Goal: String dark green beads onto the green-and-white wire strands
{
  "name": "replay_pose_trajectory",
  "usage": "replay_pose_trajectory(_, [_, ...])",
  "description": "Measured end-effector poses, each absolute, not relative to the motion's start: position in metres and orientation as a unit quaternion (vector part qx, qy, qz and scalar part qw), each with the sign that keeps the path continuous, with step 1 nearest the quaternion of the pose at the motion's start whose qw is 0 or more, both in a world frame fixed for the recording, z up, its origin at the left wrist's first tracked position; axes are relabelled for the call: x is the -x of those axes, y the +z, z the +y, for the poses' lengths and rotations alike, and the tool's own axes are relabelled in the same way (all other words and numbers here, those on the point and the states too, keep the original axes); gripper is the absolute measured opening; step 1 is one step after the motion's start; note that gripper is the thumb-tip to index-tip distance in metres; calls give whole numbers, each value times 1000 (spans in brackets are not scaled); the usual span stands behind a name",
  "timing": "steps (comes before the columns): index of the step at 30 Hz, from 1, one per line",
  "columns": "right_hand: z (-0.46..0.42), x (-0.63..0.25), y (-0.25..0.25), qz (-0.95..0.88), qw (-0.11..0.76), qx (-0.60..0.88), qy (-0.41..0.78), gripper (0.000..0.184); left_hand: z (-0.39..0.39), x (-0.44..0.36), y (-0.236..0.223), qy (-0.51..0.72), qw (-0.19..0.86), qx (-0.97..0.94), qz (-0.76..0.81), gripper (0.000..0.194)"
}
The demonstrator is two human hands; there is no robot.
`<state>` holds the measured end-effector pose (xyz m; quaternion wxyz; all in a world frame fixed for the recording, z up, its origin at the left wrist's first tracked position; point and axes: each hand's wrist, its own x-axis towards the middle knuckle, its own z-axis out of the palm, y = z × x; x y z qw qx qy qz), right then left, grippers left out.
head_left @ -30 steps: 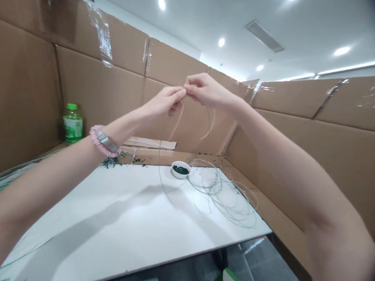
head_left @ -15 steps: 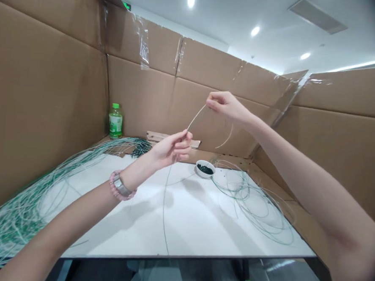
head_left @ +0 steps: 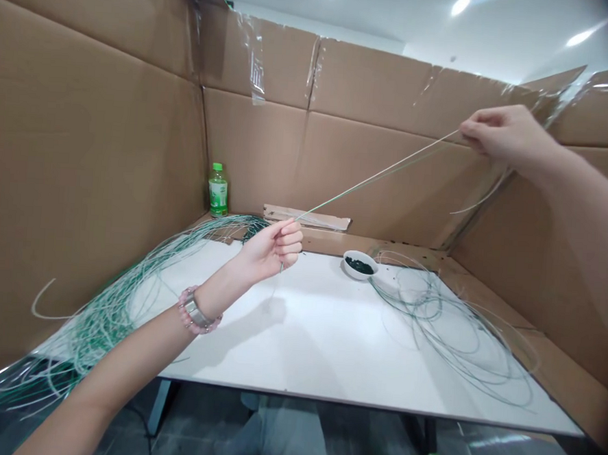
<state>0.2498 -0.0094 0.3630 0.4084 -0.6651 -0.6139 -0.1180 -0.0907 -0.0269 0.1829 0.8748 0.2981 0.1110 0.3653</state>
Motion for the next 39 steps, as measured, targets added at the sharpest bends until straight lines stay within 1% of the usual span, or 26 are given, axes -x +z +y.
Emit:
replay_pose_trajectory(4, [-14, -245, 364, -604, 384, 692, -89, 45, -31, 92, 191, 403, 866, -281, 89, 38])
replay_pose_trajectory(6, [-15, -242, 361, -601, 355, 713, -56, 41, -32, 93, 197, 431, 858, -270, 74, 38])
replay_pose_trajectory(10, [-14, -234, 340, -613, 311, 726, -24, 25, -34, 97, 209, 499, 824, -265, 51, 39])
replay_pose_trajectory(12, [-16, -221, 320, -624, 312, 715, -49, 18, -35, 96, 211, 535, 798, -273, 53, 39])
replay_pose_trajectory(13, [-19, -211, 307, -631, 322, 701, -76, 8, -36, 95, 211, 551, 785, -278, 56, 40])
replay_pose_trajectory(14, [-22, -198, 294, -640, 336, 684, -102, 10, -36, 94, 210, 566, 773, -281, 60, 40])
replay_pose_trajectory(15, [-27, -182, 280, -655, 345, 662, -114, 18, -36, 92, 209, 577, 763, -283, 64, 41])
replay_pose_trajectory(16, [-33, -164, 265, -677, 350, 638, -113, 21, -36, 89, 207, 587, 755, -285, 67, 41])
replay_pose_trajectory(17, [-40, -146, 251, -703, 348, 613, -96, 20, -35, 87, 205, 594, 749, -286, 69, 41])
replay_pose_trajectory(19, [-54, -109, 225, -760, 324, 562, -25, 18, -34, 82, 200, 604, 739, -289, 73, 41])
replay_pose_trajectory(21, [-64, -78, 203, -805, 298, 510, 56, 28, -34, 79, 197, 616, 726, -296, 75, 41])
replay_pose_trajectory(23, [-70, -58, 188, -819, 308, 472, 109, 32, -34, 77, 194, 628, 712, -305, 78, 41])
replay_pose_trajectory(27, [-68, -42, 175, -805, 357, 446, 162, 31, -36, 76, 188, 643, 690, -323, 73, 40])
replay_pose_trajectory(31, [-62, -40, 172, -788, 388, 437, 196, 24, -38, 76, 184, 662, 666, -335, 78, 40])
replay_pose_trajectory(34, [-62, -41, 169, -776, 405, 433, 216, 22, -38, 74, 183, 663, 669, -323, 90, 40])
replay_pose_trajectory(39, [-59, -47, 164, -752, 428, 430, 256, 24, -37, 72, 180, 656, 681, -311, 90, 38])
